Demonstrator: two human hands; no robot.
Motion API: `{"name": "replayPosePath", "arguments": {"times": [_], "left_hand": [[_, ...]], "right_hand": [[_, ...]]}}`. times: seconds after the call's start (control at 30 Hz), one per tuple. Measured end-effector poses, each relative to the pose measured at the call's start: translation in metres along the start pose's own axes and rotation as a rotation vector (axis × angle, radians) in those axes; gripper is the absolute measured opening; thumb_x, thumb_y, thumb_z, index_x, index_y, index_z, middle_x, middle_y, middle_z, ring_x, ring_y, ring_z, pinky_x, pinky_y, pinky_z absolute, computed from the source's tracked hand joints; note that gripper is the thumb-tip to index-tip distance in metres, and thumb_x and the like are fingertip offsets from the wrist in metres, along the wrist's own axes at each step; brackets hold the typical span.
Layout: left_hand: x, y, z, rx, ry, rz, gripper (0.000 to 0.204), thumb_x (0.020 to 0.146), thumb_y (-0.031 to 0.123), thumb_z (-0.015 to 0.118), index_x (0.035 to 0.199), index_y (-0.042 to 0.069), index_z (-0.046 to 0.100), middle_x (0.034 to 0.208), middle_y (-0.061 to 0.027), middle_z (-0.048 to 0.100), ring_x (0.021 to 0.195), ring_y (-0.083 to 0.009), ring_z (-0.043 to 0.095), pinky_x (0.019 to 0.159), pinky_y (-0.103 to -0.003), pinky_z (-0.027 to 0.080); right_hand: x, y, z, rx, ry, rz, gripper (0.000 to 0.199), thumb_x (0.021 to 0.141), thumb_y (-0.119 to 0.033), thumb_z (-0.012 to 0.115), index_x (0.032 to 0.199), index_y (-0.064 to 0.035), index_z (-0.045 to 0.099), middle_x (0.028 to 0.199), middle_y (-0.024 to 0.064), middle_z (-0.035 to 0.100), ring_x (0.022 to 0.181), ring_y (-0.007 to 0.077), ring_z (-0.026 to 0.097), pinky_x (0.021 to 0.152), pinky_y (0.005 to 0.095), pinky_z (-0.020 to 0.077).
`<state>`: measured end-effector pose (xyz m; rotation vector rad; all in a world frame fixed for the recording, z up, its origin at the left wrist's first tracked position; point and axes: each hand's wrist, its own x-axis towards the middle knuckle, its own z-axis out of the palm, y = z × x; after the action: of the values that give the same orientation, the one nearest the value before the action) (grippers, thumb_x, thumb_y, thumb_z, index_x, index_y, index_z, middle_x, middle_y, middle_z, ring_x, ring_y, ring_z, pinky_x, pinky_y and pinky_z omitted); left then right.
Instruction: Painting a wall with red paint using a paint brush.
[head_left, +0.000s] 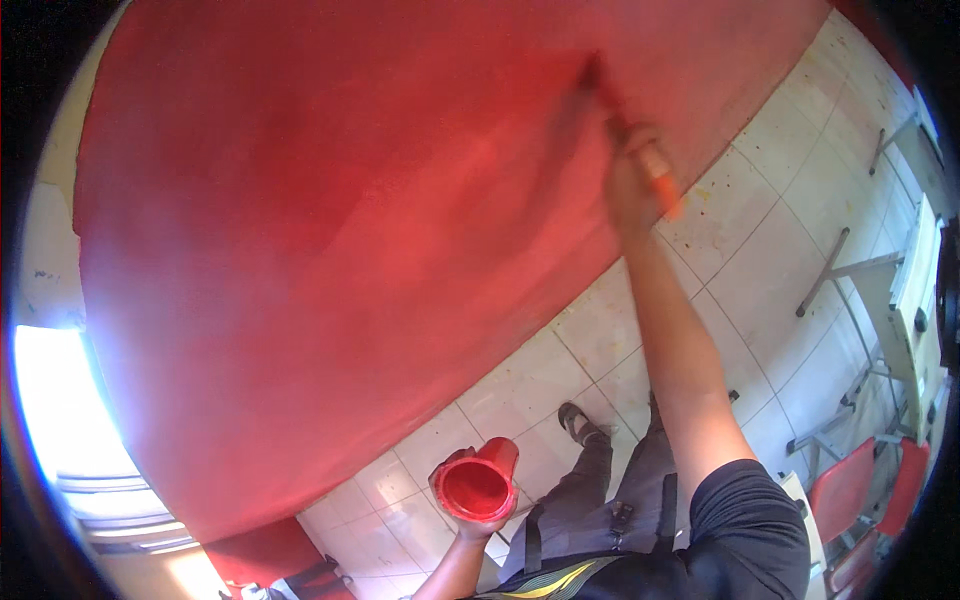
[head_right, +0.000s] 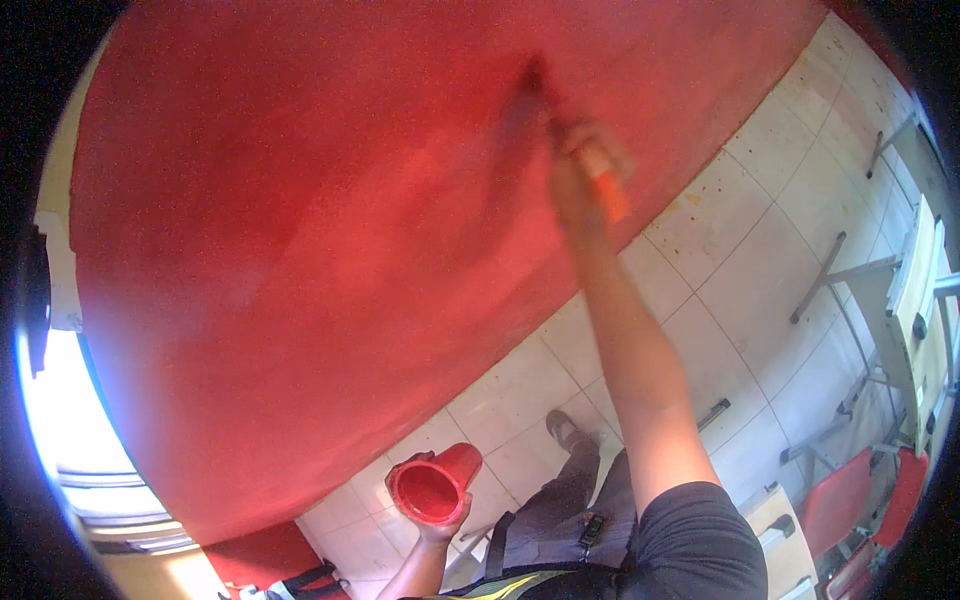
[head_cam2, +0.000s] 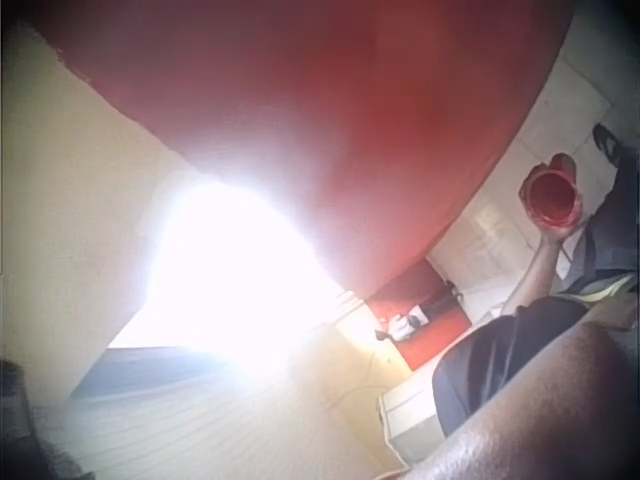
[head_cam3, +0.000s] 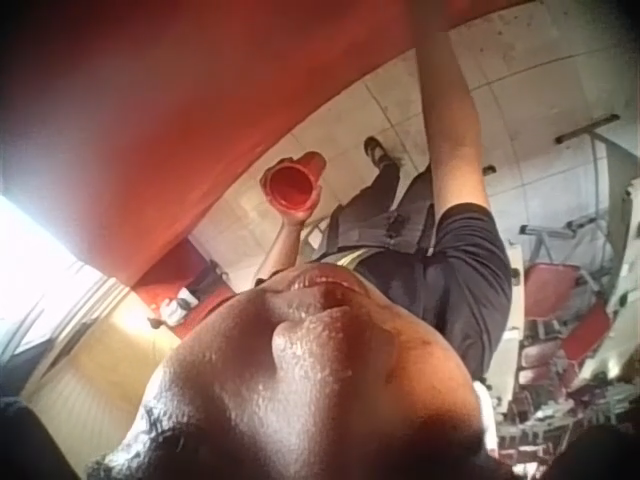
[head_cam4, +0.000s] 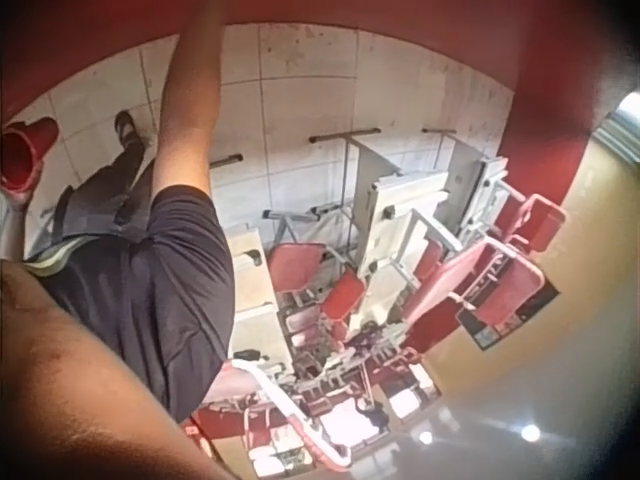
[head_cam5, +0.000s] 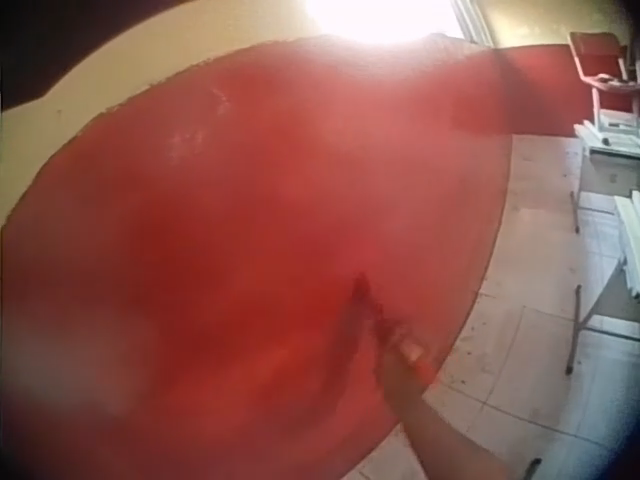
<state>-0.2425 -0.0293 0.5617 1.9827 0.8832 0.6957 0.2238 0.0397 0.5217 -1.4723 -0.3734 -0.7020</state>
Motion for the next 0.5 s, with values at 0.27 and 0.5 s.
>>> {"name": "replayPosePath", "arguments": {"times": [0.27, 0.5], "left_hand": [[0.02, -0.003, 0.035, -0.064, 0.089, 0.004, 0.099, 0.063, 0.022, 0.09, 0.139, 0.008, 0.029, 0.132, -0.0148, 0.048, 0.122, -0.0286, 0.05, 0.101, -0.044, 0.044], [0.037, 0.016, 0.054, -0.145, 0.111, 0.011, 0.102, 0.061, 0.026, 0.092, 0.139, 0.009, 0.029, 0.132, -0.0163, 0.048, 0.122, -0.0293, 0.051, 0.102, -0.045, 0.043]], "right_hand": [[-0.082, -0.076, -0.007, 0.665, -0.574, -0.256, 0.009, 0.074, -0.009, 0.068, 0.069, -0.0093, 0.061, 0.084, 0.0134, 0.069, 0.065, 0.0246, 0.064, 0.056, 0.0325, 0.0513], [0.032, -0.025, -0.004, 0.186, 0.129, 0.108, 0.031, 0.087, -0.009, 0.072, 0.067, -0.0069, 0.048, 0.068, 0.0054, 0.056, 0.063, 0.0144, 0.047, 0.061, 0.032, 0.0439]]}}
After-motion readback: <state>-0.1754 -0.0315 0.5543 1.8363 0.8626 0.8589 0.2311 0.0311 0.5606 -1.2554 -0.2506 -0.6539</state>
